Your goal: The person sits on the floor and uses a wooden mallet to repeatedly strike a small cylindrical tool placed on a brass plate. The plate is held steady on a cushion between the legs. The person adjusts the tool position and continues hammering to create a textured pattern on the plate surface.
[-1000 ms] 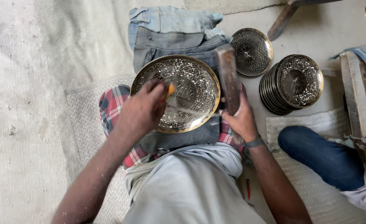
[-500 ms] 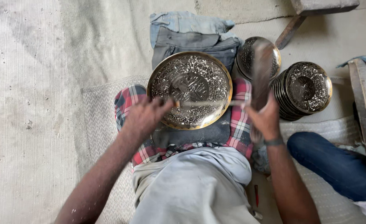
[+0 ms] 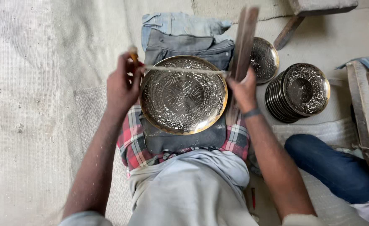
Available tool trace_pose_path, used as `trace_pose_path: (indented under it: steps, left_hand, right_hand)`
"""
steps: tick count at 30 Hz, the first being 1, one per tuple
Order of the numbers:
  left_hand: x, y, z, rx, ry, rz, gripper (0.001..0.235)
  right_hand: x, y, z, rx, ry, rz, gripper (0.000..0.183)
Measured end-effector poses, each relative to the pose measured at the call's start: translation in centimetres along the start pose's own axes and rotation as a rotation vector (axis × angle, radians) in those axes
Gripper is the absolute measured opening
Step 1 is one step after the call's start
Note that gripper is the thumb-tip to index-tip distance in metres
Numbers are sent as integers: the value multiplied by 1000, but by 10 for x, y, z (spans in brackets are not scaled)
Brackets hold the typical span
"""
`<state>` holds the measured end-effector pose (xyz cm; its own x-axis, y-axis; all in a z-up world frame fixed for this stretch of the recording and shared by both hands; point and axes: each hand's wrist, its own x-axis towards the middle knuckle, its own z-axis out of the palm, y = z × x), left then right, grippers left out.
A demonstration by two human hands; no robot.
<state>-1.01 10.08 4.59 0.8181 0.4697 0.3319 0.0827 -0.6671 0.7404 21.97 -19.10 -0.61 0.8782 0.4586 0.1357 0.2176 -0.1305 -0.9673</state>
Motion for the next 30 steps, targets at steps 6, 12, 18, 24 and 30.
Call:
trace_pose_path:
  steps: [6,12,18,24,30]
  left_hand:
    - [19,1,-8,-218,-34,-63,35]
    - [-27,44,-7,-392,-221,-140,22]
    - [-24,56,101,-574,-887,68,53]
    - [-24,45,144,-643,-1024,211,54]
    - [-22,46,144,-641,-1086,200,51]
  right_hand:
    - [23,-9,-27,-133,-141,165,61]
    - [-86,13,-56,-7,-7,228,58]
    - [-159,-18,-119,-393,-2,358,52]
    - [-235,-39,-124,-533,3,388,47]
    - [-240,-56,-107,-589,88,276,33]
